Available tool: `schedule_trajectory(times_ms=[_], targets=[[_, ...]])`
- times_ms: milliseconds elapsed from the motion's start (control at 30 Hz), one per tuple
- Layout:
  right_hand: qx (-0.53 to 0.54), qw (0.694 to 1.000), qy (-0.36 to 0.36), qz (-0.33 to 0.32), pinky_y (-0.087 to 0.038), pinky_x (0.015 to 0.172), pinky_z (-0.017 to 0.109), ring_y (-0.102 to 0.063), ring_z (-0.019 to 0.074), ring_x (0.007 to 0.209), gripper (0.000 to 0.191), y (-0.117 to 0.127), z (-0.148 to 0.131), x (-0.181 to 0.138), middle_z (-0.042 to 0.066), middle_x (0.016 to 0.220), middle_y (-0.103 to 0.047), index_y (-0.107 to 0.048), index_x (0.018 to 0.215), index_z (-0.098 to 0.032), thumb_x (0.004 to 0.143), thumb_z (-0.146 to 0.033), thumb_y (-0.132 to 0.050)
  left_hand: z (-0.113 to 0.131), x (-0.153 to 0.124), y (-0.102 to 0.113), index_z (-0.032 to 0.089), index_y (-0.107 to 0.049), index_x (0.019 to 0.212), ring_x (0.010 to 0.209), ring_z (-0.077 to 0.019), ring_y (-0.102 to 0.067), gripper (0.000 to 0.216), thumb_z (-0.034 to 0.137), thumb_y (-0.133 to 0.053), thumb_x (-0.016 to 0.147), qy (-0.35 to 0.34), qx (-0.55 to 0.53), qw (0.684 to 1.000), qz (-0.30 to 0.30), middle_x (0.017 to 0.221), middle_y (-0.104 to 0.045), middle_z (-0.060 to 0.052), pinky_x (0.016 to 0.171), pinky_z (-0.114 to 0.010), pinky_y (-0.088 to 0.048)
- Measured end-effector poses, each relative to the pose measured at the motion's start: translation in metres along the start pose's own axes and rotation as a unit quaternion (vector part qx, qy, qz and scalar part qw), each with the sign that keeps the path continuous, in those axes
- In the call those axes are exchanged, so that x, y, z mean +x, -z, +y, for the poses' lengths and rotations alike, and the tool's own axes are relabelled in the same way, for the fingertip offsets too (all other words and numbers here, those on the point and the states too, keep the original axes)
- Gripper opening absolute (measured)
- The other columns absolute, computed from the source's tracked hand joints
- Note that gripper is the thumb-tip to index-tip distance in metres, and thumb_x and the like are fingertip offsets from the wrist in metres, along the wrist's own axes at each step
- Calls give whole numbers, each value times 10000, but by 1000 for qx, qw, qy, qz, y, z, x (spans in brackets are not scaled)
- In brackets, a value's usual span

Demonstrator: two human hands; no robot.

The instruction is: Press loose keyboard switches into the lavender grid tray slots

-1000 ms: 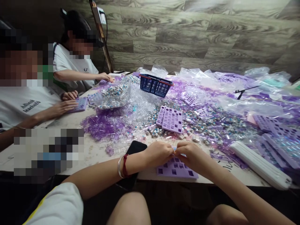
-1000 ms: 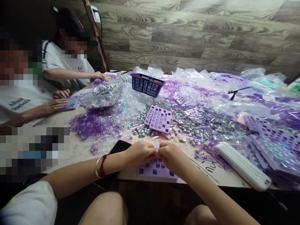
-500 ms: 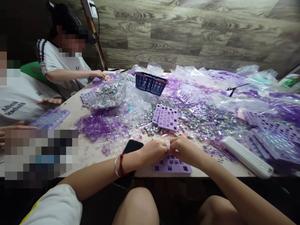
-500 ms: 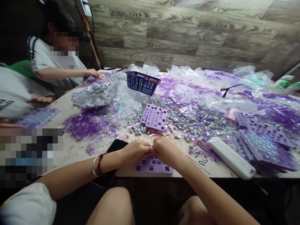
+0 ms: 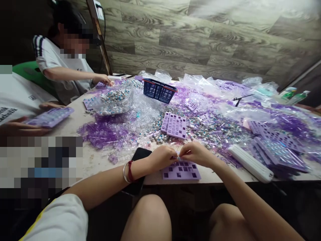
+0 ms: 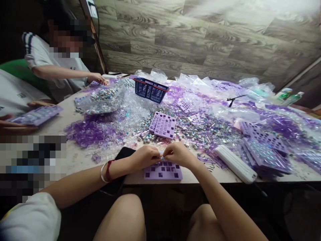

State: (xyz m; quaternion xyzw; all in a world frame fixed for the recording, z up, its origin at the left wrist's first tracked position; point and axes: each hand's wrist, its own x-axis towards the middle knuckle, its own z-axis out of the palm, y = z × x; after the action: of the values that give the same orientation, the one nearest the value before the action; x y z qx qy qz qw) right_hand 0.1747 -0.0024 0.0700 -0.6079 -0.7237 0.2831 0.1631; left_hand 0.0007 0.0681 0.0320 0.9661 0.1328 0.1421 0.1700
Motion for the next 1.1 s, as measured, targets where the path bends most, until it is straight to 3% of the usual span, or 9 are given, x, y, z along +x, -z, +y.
schedule_trajectory(times_ms=[133,267,467,800,867,933,1033,1100], targets=[[3,993,-101,-59,-372,499,200,-574,135,587,58,8,1,18,-1,595,-647,-684,671,-140,628,-134,-645,0,1,2,124,-689,706,634,-134,-583,149,168,-613,826,-4,5,1000,-5,687,-657,-41,583,-216,-368],[-75,982,-112,-130,-321,475,201,-519,109,548,32,13,-6,32,-26,553,-613,-669,613,-148,593,-139,-692,1,1,1,133,-709,775,680,-153,-610,141,193,-602,843,-3,-2,1000,-19,741,-682,-54,618,-221,-394],[-125,982,-93,-109,-305,466,200,-517,103,532,51,12,-11,32,-31,542,-619,-671,582,-160,593,-126,-706,2,3,0,148,-719,774,691,-163,-624,124,188,-617,830,1,4,1000,-25,747,-695,-55,620,-225,-397],[-113,976,-126,-134,-320,457,195,-531,113,532,65,14,-18,38,-33,522,-603,-680,591,-160,562,-122,-725,0,1,1,163,-722,818,723,-155,-627,144,222,-594,847,-23,0,999,-36,796,-702,-46,653,-224,-413],[-120,979,-120,-110,-315,456,198,-520,110,520,78,10,-17,34,-35,509,-588,-662,571,-158,558,-99,-712,-2,0,8,160,-722,840,695,-146,-610,152,249,-599,837,-33,6,999,-39,783,-696,-47,631,-221,-397],[-109,988,-99,-49,-328,473,202,-525,112,526,92,1,-14,26,-28,523,-592,-637,557,-154,578,-75,-677,-6,-1,22,147,-719,776,623,-129,-573,194,245,-563,839,4,19,999,-32,704,-676,-42,588,-219,-365],[-59,993,-55,91,-386,526,209,-549,120,566,120,-16,-6,10,-11,589,-617,-606,594,-157,631,-45,-583,-20,-2,53,134,-698,672,557,-125,-524,260,245,-515,819,164,68,984,-11,624,-644,-48,534,-226,-314],[-24,988,-18,149,-428,564,225,-564,134,600,117,-24,0,1,1,630,-625,-596,625,-164,662,-61,-554,-31,-5,73,141,-706,692,576,-141,-537,214,277,-557,763,262,109,959,-20,660,-657,-61,520,-228,-301]])
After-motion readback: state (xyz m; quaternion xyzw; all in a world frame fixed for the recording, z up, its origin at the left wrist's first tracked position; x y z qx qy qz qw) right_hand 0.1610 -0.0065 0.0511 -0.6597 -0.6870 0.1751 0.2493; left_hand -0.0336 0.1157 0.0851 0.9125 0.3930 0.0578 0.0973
